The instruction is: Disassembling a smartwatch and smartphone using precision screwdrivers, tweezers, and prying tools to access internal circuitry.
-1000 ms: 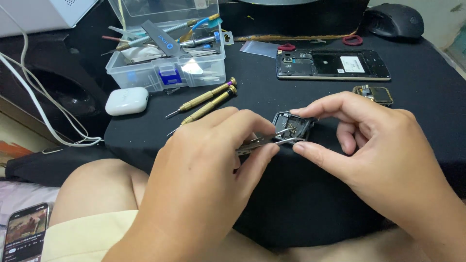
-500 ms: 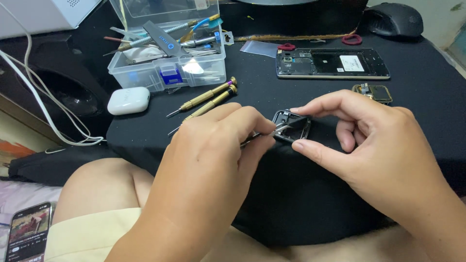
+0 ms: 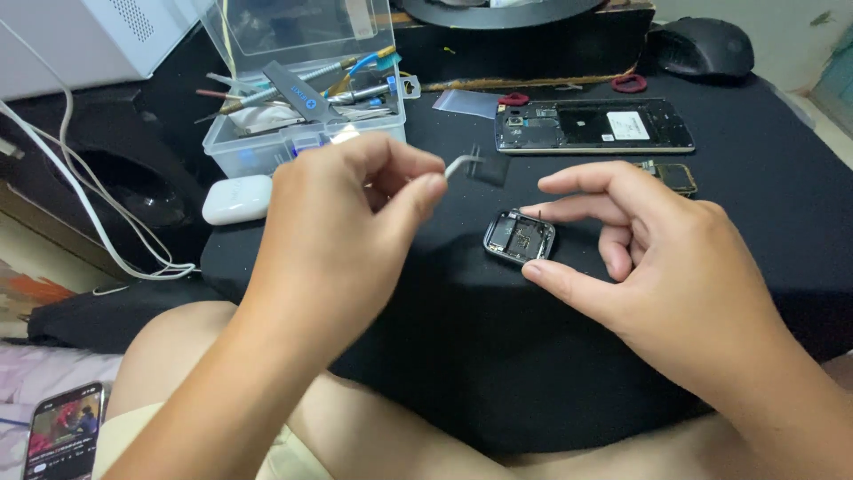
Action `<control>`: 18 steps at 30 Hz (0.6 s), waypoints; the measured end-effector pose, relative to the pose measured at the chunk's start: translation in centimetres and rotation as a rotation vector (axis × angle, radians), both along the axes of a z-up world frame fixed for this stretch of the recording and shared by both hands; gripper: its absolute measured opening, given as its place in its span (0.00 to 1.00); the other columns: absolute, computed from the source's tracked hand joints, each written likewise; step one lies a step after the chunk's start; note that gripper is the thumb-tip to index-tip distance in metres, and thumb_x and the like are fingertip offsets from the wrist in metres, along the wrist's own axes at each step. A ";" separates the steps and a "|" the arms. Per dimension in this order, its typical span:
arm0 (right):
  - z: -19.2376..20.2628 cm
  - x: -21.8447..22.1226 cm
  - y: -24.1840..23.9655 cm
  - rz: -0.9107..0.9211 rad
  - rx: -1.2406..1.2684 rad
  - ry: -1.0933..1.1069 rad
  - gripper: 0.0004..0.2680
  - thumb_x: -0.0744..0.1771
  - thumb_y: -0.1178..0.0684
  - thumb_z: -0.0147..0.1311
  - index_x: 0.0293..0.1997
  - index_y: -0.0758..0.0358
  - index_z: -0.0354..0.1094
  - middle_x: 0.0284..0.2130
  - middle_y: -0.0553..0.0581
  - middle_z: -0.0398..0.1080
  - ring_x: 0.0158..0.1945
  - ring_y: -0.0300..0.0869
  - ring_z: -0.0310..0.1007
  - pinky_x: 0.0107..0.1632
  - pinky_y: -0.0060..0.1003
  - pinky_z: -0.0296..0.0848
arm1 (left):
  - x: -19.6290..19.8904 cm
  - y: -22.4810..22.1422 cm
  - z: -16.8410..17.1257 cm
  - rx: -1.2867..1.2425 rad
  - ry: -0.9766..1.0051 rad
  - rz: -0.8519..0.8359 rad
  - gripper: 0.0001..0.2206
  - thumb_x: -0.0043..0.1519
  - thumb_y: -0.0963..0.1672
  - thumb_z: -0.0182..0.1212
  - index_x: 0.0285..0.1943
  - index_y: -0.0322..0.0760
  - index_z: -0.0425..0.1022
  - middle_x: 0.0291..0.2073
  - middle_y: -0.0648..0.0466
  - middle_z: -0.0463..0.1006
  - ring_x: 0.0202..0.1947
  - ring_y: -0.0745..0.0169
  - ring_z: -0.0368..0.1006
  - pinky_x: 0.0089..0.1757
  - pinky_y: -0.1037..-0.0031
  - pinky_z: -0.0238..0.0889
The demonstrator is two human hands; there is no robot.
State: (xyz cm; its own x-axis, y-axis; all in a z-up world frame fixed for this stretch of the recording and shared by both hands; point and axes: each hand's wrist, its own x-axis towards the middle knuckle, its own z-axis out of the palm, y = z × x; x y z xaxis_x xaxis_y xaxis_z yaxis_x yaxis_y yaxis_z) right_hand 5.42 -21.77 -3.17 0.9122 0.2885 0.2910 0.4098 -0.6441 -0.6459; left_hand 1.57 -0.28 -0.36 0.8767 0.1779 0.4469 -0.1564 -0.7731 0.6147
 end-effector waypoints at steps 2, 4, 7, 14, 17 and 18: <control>-0.1 0.1 -0.1 0.011 0.003 -0.015 0.20 0.57 0.50 0.73 0.52 0.44 0.75 0.18 0.44 0.78 0.25 0.28 0.75 0.35 0.27 0.61 | 2.0 0.2 0.1 0.030 0.007 0.001 0.05 0.60 0.45 0.65 0.39 0.47 0.86 0.28 0.66 0.87 0.28 0.77 0.78 0.34 0.78 0.67; 0.1 0.2 -0.2 0.019 -0.027 -0.023 0.19 0.56 0.49 0.70 0.50 0.45 0.75 0.37 0.37 0.85 0.16 0.34 0.59 0.30 0.30 0.63 | 4.4 0.1 0.0 0.074 -0.082 -0.095 0.03 0.60 0.43 0.66 0.34 0.45 0.85 0.24 0.63 0.84 0.26 0.74 0.77 0.33 0.75 0.68; 0.2 0.1 -0.3 0.007 -0.032 -0.018 0.16 0.57 0.48 0.71 0.48 0.42 0.78 0.23 0.38 0.81 0.15 0.34 0.57 0.30 0.30 0.61 | 7.9 -1.5 0.3 0.070 -0.063 -0.133 0.03 0.59 0.44 0.68 0.33 0.45 0.85 0.25 0.61 0.82 0.27 0.70 0.74 0.32 0.72 0.67; -0.3 0.6 -0.8 0.043 -0.014 -0.041 0.16 0.57 0.47 0.70 0.49 0.41 0.78 0.18 0.39 0.76 0.16 0.35 0.56 0.29 0.31 0.60 | 13.1 -4.4 -0.6 0.022 0.107 -0.138 0.05 0.61 0.44 0.64 0.32 0.45 0.84 0.32 0.56 0.86 0.33 0.66 0.79 0.35 0.72 0.73; -0.3 0.7 -0.8 0.041 -0.023 -0.045 0.16 0.58 0.45 0.70 0.49 0.40 0.79 0.16 0.40 0.72 0.16 0.36 0.55 0.29 0.31 0.59 | 13.7 -4.8 -1.0 0.043 0.126 -0.156 0.06 0.61 0.44 0.65 0.33 0.44 0.86 0.33 0.54 0.87 0.33 0.63 0.81 0.36 0.71 0.76; -0.3 0.7 -0.8 0.041 -0.026 -0.042 0.16 0.58 0.46 0.70 0.49 0.40 0.79 0.17 0.40 0.74 0.16 0.36 0.54 0.29 0.32 0.59 | 13.7 -4.9 -0.9 0.054 0.166 -0.144 0.06 0.61 0.44 0.64 0.34 0.44 0.86 0.35 0.55 0.87 0.35 0.62 0.81 0.37 0.70 0.76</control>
